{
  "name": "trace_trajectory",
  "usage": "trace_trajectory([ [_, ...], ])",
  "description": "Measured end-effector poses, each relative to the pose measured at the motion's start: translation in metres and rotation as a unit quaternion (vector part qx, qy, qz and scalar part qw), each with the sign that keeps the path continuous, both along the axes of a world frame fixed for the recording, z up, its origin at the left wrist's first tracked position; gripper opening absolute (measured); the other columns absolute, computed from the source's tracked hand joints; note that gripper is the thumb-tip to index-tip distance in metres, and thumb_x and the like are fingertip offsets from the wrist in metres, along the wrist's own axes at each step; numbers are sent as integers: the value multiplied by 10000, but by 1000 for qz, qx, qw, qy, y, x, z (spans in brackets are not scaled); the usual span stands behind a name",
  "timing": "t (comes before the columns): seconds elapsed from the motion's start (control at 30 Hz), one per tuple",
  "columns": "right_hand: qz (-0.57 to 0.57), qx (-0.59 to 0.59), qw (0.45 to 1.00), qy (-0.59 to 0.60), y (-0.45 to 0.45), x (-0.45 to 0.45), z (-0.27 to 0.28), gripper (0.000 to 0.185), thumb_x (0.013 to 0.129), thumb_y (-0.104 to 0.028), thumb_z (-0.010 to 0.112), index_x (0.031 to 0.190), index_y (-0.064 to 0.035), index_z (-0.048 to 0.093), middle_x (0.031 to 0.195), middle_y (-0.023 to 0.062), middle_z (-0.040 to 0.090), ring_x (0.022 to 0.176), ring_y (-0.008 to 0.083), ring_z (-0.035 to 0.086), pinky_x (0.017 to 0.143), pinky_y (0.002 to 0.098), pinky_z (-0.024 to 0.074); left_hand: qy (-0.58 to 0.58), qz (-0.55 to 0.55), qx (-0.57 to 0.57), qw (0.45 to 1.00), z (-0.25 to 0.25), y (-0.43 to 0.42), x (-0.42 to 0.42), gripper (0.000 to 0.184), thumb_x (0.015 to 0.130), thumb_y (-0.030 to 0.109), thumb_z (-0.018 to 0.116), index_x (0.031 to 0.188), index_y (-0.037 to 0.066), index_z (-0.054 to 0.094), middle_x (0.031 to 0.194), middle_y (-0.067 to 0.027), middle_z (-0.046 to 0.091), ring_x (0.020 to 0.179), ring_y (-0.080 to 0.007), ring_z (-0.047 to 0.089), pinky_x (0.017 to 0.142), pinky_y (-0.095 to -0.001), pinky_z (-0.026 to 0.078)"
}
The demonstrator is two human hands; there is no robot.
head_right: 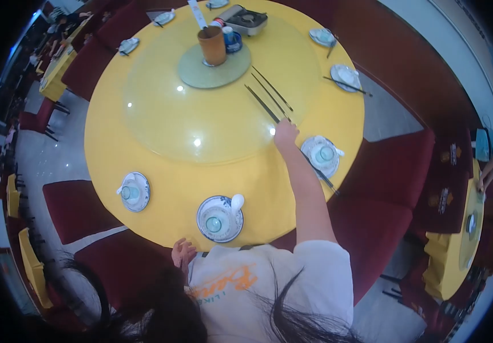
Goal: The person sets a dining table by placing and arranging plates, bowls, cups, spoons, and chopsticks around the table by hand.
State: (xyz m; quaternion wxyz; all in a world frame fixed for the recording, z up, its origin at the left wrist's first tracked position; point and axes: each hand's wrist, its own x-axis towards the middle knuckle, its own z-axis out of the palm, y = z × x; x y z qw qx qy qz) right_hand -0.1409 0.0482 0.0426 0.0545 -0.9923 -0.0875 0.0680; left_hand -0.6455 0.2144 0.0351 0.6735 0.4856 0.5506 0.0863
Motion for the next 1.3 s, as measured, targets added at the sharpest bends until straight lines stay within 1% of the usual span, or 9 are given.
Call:
trace_trajectory([
  [0.1, -12, 90, 995, 35, -5, 18, -2, 266, 808, -144, 479, 1038, -20, 425, 989, 183, 577, 945, 352, 556, 774, 466, 436, 12, -5, 20, 1000, -6, -1, 0, 319, 818, 83, 528, 1107, -30, 453, 900, -173, 576, 682, -237, 621, 611, -297, 528],
  [0.2, 13, 70, 997, 26, -12, 41, 1, 350, 799, -185, 521, 1076, -25, 379, 964, 183, 583, 930, 327, 571, 788, 480, 427, 7, -6, 34, 999, -5, -6, -7, 301, 817, 93, 531, 1084, -35, 472, 882, -178, 584, 673, -244, 624, 600, -294, 528],
  [0.3, -31, 178, 983, -25, -12, 59, 18, 423, 764, -268, 581, 1069, -24, 417, 972, 183, 590, 942, 308, 571, 808, 487, 412, -25, 9, 16, 1000, -29, -7, -32, 291, 823, 100, 525, 1077, -33, 478, 862, -166, 595, 675, -226, 628, 588, -277, 521],
  [0.4, -48, 165, 985, -21, -11, 82, 24, 646, 728, -359, 630, 1222, -8, 406, 1037, 193, 583, 950, 312, 572, 813, 419, 435, 41, 21, 29, 999, -43, -11, -42, 293, 827, 122, 532, 1074, -27, 481, 857, -153, 597, 676, -212, 629, 584, -272, 515],
  [0.5, -88, 192, 973, 93, -9, 86, 32, 635, 712, -385, 644, 1205, -28, 461, 1071, 159, 582, 971, 299, 569, 856, 432, 407, 33, 45, 45, 997, -30, -26, -53, 304, 825, 144, 547, 1067, -31, 485, 857, -148, 577, 691, -236, 627, 613, -284, 514],
  [0.63, -114, 128, 985, 19, 0, 84, 10, 513, 716, -372, 643, 1109, -59, 538, 1010, 116, 612, 947, 273, 578, 867, 455, 376, 34, 75, 34, 996, -39, -31, -64, 291, 819, 130, 550, 1042, -47, 491, 855, -144, 569, 699, -233, 620, 622, -297, 516],
  [0.77, -104, 114, 988, 13, 10, 83, 8, 340, 747, -348, 620, 949, -75, 599, 918, 91, 633, 900, 263, 585, 800, 449, 382, -151, 47, -15, 987, -27, -21, -63, 286, 811, 112, 554, 1044, -43, 494, 859, -136, 574, 696, -202, 616, 619, -282, 517],
  [0.93, -42, 59, 996, -46, 24, 68, -2, 245, 774, -341, 599, 826, -102, 604, 825, 72, 641, 781, 255, 612, 712, 396, 384, 58, 42, 67, 995, 17, -30, -16, 269, 810, 110, 550, 1031, -39, 514, 857, -126, 587, 689, -174, 615, 612, -258, 516],
  [1.3, 152, -23, 988, -3, 36, 27, -16, 292, 749, -352, 569, 801, -68, 616, 803, 99, 644, 717, 268, 622, 727, 413, 401, 4, 55, 94, 994, 0, -28, -22, 260, 821, 134, 559, 1025, -25, 533, 831, -107, 601, 672, -152, 614, 593, -237, 501],
])
